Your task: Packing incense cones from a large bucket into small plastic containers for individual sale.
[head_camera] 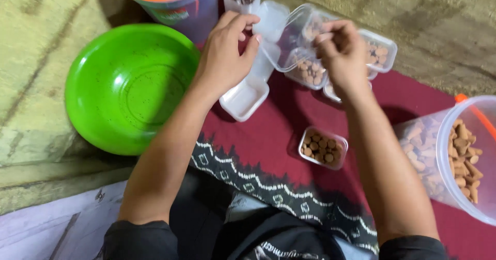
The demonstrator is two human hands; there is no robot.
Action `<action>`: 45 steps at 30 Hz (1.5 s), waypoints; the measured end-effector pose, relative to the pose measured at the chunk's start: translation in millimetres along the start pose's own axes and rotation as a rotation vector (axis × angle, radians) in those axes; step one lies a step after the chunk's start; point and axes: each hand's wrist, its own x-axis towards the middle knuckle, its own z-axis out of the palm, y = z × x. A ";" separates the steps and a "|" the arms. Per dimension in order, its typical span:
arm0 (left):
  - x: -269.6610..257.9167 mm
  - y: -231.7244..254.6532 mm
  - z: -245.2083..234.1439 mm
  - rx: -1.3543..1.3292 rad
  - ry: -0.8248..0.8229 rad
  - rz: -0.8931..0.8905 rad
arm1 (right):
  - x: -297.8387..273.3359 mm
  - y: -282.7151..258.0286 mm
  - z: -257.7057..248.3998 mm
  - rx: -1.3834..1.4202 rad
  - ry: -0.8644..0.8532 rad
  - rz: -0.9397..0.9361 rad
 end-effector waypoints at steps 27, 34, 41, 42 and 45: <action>-131.0 49.4 137.7 -0.434 -0.122 0.157 | -197.3 102.8 -98.7 -0.070 0.131 -0.166; -144.1 55.3 139.4 -0.599 -0.049 0.244 | -201.4 132.6 -98.3 -0.118 0.184 -0.337; -145.2 42.2 146.9 -0.569 -0.004 0.226 | -204.3 135.7 -94.1 -0.013 0.104 -0.316; -144.5 41.2 148.4 -0.544 -0.003 0.229 | -205.5 137.5 -93.9 -0.019 0.113 -0.326; -145.3 42.9 152.3 -0.591 0.005 0.223 | -204.3 125.0 -89.5 -0.021 0.137 -0.311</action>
